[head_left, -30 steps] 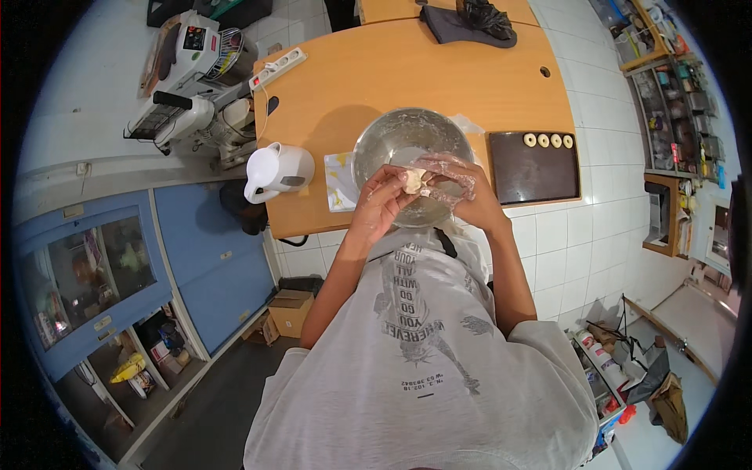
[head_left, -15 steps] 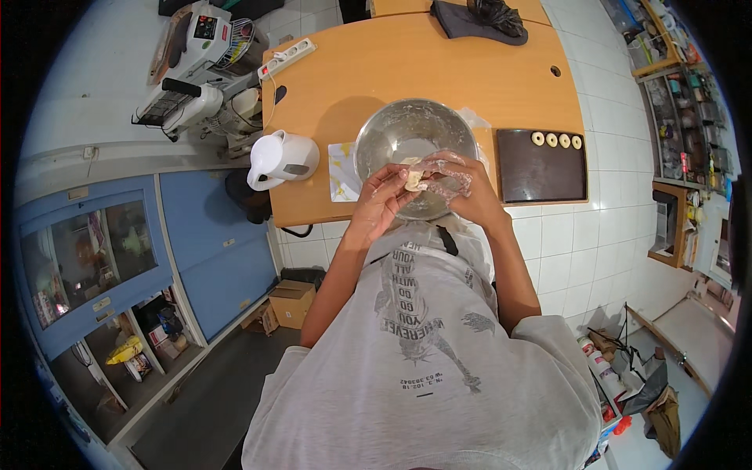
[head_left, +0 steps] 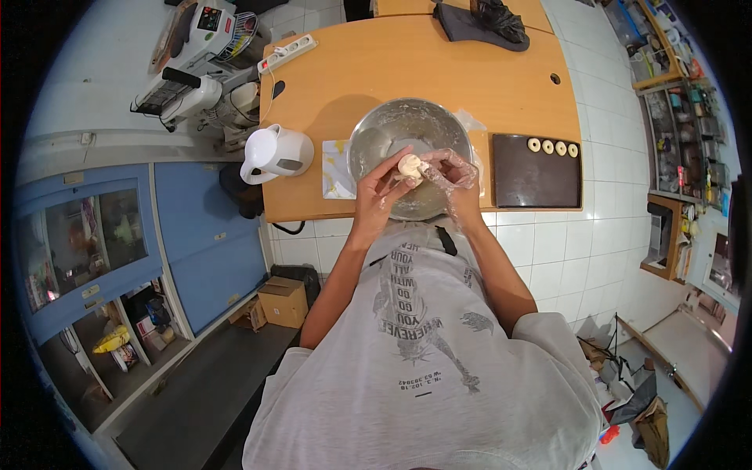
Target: The person shapes dough into a doughnut ring by hand, places it onto a baking tray, kneads dough inside a metal bowl, and shapes another piece of dough.
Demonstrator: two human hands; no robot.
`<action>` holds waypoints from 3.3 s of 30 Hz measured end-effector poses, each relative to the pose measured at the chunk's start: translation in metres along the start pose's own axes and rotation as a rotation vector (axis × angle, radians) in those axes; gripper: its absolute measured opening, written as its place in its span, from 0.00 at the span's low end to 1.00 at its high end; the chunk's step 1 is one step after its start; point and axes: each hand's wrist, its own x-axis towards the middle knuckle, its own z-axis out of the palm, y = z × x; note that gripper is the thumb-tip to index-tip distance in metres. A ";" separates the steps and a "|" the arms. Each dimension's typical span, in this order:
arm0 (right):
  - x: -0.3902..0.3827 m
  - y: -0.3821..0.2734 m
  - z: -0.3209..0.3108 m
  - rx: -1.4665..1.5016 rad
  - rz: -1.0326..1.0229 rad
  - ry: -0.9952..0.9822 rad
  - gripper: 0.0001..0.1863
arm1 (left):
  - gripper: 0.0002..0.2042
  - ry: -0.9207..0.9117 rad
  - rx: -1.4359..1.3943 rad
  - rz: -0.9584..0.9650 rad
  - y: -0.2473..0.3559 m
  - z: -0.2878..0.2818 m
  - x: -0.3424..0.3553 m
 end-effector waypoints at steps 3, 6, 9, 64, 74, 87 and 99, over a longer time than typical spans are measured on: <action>-0.005 0.007 0.006 0.189 0.119 0.046 0.11 | 0.24 -0.012 0.213 0.182 0.001 0.000 0.003; -0.005 0.006 0.005 0.348 0.157 0.036 0.14 | 0.25 -0.025 0.336 0.218 0.001 -0.003 0.005; -0.001 -0.001 0.009 0.275 0.084 0.017 0.16 | 0.25 0.029 0.446 0.256 0.000 -0.005 0.009; 0.016 -0.040 -0.005 -0.495 -0.465 -0.091 0.16 | 0.22 0.025 0.228 0.151 0.008 -0.005 0.008; 0.024 -0.043 -0.007 -0.664 -0.564 -0.297 0.20 | 0.22 0.051 0.228 0.169 0.014 -0.008 0.002; 0.021 -0.044 0.005 -0.709 -0.619 -0.230 0.19 | 0.20 -0.020 0.042 0.077 0.019 -0.024 0.007; 0.017 -0.052 0.015 -0.424 -0.358 -0.106 0.19 | 0.21 -0.016 0.090 0.239 0.034 -0.005 0.009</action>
